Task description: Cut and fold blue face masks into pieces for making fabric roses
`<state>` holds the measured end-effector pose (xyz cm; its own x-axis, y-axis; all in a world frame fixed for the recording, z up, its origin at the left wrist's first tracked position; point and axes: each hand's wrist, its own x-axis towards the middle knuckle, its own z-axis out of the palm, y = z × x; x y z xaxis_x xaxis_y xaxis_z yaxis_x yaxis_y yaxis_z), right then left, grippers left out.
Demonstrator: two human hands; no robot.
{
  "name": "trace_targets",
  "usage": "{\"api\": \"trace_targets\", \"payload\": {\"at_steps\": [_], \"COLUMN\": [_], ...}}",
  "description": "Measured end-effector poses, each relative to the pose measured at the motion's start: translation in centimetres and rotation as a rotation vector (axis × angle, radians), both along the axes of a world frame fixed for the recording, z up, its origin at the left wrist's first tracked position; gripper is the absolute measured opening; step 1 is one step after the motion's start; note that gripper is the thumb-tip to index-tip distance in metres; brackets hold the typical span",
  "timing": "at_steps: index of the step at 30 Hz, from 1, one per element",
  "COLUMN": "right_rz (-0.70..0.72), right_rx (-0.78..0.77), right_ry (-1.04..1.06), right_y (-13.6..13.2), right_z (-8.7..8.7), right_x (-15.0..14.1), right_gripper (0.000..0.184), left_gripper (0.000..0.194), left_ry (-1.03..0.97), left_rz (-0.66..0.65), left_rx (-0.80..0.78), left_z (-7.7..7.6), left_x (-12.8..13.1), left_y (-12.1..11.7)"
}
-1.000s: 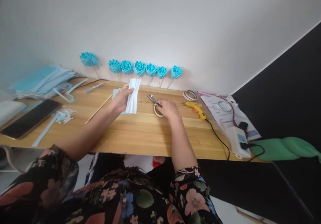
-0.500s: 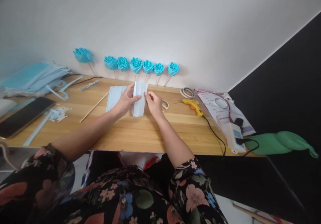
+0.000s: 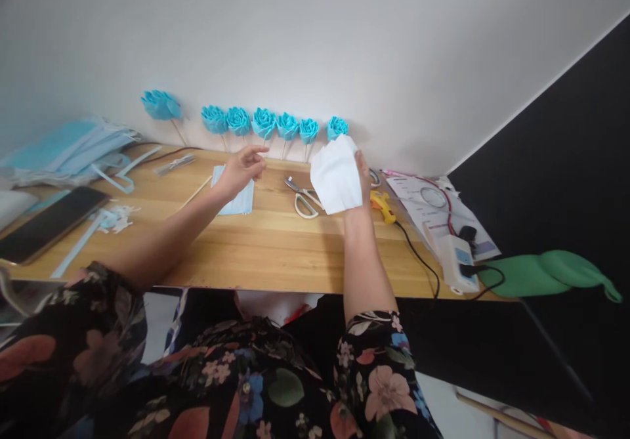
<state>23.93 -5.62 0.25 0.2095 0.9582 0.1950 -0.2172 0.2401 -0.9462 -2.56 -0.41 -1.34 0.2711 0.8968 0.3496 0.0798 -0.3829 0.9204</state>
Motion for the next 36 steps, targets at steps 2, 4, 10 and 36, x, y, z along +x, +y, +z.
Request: {"api": "trace_targets", "payload": {"at_steps": [2,4,10,36], "right_rz": [0.011,-0.003,0.173,0.076], "right_rx": [-0.038,-0.081,0.053,-0.018], "right_ry": [-0.118,-0.226,-0.963,-1.062], "right_y": [-0.8,-1.8,-3.6,-2.8], "right_z": [-0.6,-2.1,-5.9,-6.7], "right_x": [0.9,0.8,-1.3,-1.2], "right_gripper": [0.045,0.037,0.027,0.031], "left_gripper": [0.029,0.026,0.032,0.013], "left_ry": [0.278,0.558,0.915,0.747], "left_rz": [-0.012,-0.006,0.024,0.717], "left_rx": [0.094,0.189,0.245,0.007], "left_z": [0.3,0.0,-1.7,3.5], "left_x": [0.9,2.2,5.7,-21.6], "left_y": [1.2,2.2,4.2,3.3]}}
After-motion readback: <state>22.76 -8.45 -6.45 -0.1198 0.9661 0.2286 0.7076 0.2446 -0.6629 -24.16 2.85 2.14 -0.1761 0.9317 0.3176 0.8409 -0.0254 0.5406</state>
